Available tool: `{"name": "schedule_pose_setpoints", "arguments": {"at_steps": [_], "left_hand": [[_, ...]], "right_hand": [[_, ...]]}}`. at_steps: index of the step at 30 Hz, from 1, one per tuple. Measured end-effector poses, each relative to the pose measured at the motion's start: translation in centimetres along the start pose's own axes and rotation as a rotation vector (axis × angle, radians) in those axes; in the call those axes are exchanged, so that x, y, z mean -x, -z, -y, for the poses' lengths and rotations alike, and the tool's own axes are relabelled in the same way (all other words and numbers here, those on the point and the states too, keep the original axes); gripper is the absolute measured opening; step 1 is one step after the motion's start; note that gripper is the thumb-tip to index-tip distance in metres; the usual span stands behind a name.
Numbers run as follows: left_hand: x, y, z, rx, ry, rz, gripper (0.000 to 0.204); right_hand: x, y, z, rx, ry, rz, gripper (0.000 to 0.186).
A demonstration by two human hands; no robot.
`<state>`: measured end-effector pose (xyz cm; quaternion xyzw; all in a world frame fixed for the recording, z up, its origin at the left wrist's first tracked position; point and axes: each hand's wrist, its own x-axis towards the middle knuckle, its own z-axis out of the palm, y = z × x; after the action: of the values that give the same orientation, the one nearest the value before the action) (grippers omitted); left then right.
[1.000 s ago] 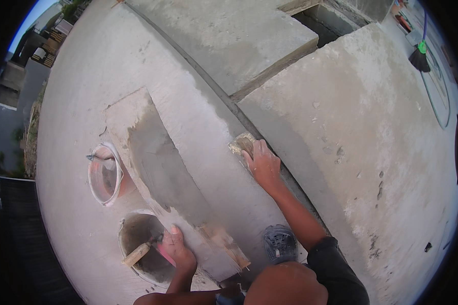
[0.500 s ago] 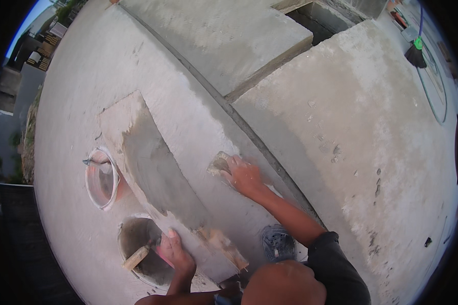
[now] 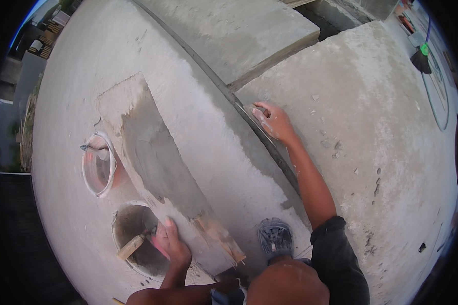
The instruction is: The person smooths a freshly poured concrete surface using a trowel and a straightedge. They repeatedly scrape and level the wet concrete along a linear section, occasionally repositioning the straightedge to maintain a flat finish.
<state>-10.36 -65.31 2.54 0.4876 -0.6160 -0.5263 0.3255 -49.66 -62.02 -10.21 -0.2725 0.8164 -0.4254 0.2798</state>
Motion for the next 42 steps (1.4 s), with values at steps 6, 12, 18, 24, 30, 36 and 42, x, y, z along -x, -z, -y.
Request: {"name": "schedule_pose_setpoints", "arguments": {"at_steps": [6,12,18,24,30,36,42], "left_hand": [[-0.1,-0.2,-0.2,0.039,0.020,-0.035,0.031],[-0.1,-0.6,-0.1,0.049,-0.009,-0.033,0.033],[0.0,-0.4,-0.2,0.046,0.019,-0.079,0.034],[-0.1,0.2,0.4,0.064,0.000,-0.034,0.035],[-0.2,-0.4,0.1,0.113,0.019,-0.042,0.036],[-0.4,-0.8,0.3,0.133,0.000,-0.031,0.036],[-0.2,0.2,0.6,0.090,0.008,-0.025,0.038]], "right_hand": [[-1.3,-1.5,-1.7,0.010,0.023,0.016,0.043],[-0.9,-1.4,-3.3,0.028,0.000,0.075,0.043],[4.4,-0.4,-4.1,0.095,-0.113,0.138,0.042],[10.4,2.5,-5.5,0.024,-0.161,0.123,0.042],[3.6,-0.2,-4.4,-0.052,-0.015,-0.007,0.042],[1.9,-0.8,-5.3,0.102,0.014,0.036,0.041],[11.7,2.7,-5.9,0.014,-0.242,0.171,0.038]]}}
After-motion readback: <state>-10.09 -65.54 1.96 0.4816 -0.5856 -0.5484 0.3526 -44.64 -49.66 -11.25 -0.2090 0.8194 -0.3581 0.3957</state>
